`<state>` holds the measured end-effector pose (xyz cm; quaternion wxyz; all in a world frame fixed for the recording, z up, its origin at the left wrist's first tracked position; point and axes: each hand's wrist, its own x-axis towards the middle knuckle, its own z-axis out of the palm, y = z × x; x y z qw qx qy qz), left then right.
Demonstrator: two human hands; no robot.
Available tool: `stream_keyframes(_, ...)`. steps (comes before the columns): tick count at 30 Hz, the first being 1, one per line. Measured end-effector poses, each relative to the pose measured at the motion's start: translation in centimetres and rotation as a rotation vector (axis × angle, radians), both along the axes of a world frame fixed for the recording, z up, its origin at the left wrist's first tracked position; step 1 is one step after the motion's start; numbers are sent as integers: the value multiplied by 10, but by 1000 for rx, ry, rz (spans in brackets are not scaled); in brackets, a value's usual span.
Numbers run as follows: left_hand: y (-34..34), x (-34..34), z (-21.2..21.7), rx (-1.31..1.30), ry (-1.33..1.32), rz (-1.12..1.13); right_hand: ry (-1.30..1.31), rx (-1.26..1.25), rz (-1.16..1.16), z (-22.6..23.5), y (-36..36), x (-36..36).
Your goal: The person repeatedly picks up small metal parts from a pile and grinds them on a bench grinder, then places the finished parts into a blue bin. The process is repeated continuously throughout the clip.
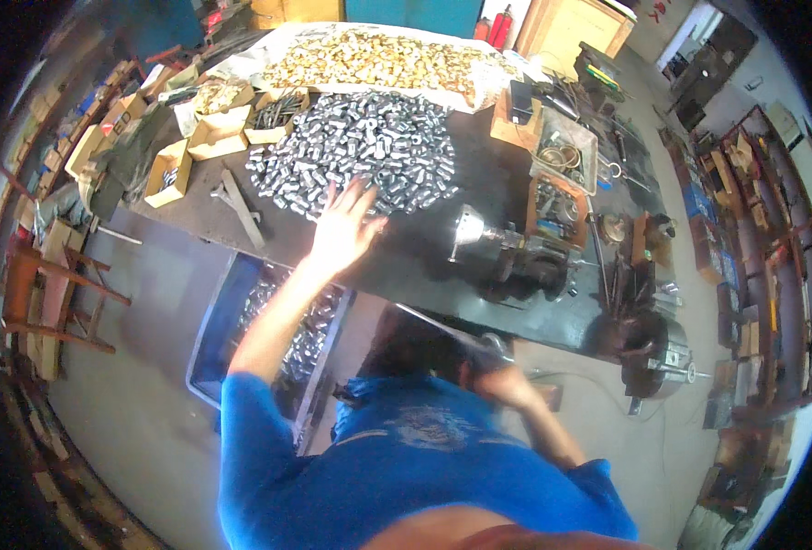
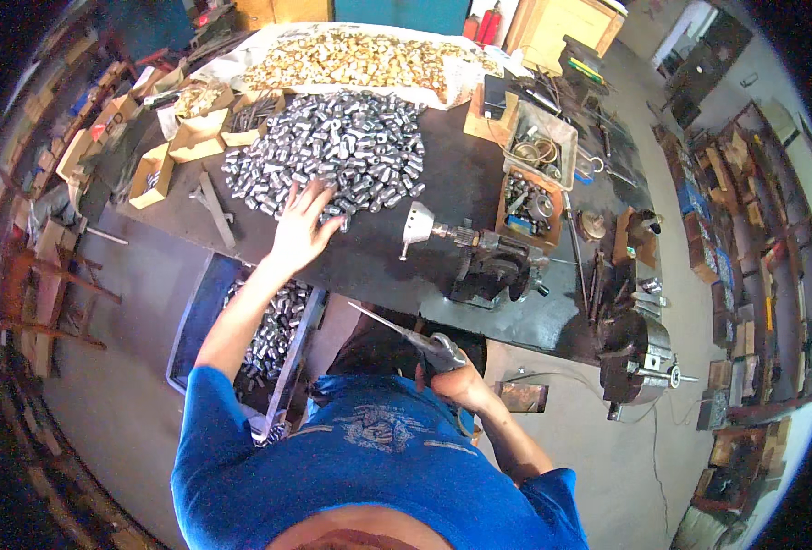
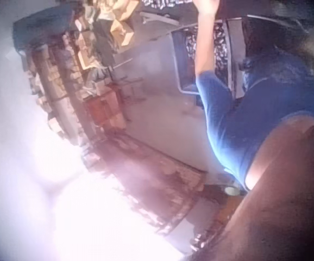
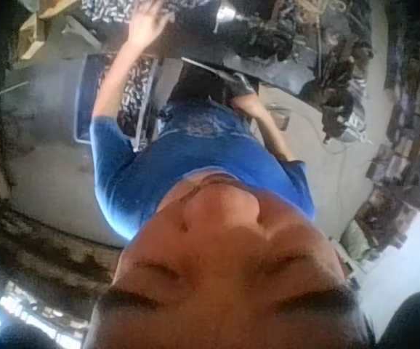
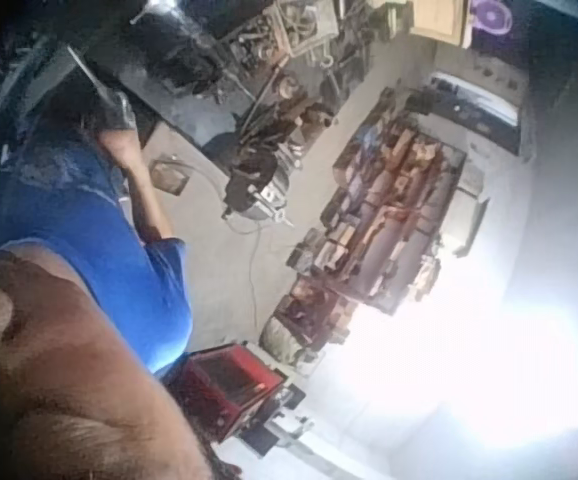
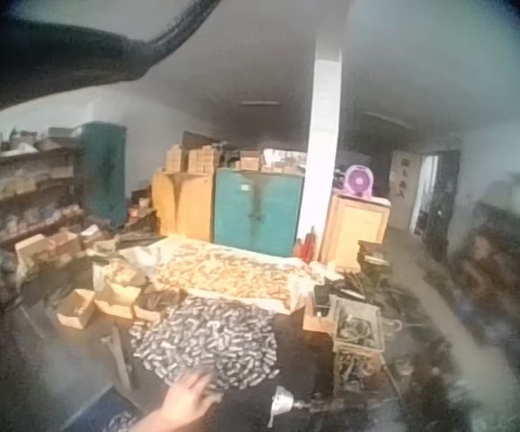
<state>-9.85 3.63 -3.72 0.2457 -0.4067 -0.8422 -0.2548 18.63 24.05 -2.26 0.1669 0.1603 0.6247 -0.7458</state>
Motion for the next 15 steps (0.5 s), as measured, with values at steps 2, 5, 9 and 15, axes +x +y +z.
stream_keyframes(2,32,-50,-9,-156,91,48,109,231,57,-5,8,2)
stream_keyframes(5,56,-84,-23,-325,223,164,145,339,-17,-1,10,5)
stream_keyframes(9,93,-94,-30,-323,144,30,83,493,-16,-5,17,10)
stream_keyframes(15,133,-95,-32,-369,67,-1,-41,298,25,26,45,18)
